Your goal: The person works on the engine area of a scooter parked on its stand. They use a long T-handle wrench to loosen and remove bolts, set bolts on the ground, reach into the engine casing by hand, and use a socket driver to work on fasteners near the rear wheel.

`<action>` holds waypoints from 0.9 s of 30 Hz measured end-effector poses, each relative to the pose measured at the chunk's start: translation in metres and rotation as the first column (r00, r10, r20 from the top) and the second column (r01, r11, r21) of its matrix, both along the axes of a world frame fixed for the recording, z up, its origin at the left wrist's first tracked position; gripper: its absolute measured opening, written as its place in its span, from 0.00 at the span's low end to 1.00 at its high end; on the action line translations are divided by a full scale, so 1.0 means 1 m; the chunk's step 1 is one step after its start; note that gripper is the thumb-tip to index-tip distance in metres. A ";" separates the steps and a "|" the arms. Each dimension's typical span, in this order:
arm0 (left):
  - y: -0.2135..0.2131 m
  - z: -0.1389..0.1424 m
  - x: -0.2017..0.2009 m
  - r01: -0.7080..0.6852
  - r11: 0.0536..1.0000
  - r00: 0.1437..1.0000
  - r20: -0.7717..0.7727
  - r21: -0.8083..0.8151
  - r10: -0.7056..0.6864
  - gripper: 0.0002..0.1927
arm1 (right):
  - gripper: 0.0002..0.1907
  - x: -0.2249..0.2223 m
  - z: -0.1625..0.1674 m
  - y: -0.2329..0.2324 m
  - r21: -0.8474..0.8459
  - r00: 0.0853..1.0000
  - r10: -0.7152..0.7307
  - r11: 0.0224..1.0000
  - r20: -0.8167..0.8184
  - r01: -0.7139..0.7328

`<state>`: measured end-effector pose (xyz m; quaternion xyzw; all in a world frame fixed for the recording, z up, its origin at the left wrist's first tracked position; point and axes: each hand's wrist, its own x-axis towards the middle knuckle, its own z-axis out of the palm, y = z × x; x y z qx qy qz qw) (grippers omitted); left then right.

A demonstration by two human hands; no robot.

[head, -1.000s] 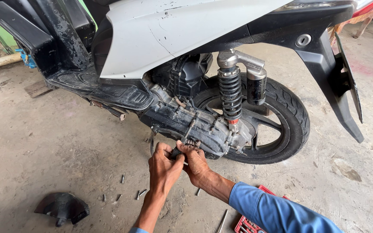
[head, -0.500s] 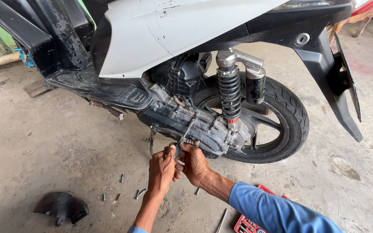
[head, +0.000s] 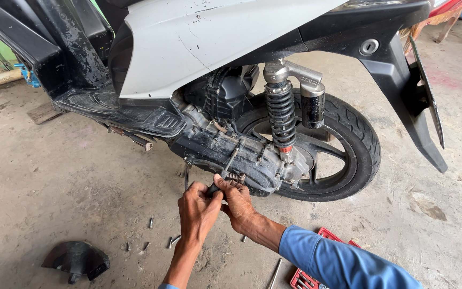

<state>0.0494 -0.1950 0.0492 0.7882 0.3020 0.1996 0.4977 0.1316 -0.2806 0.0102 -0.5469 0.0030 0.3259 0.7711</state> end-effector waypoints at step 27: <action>-0.002 0.001 0.002 0.045 0.990 0.998 0.050 -0.132 -0.039 0.14 | 0.16 0.002 0.003 -0.005 0.045 0.999 0.003 0.999 -0.047 -0.001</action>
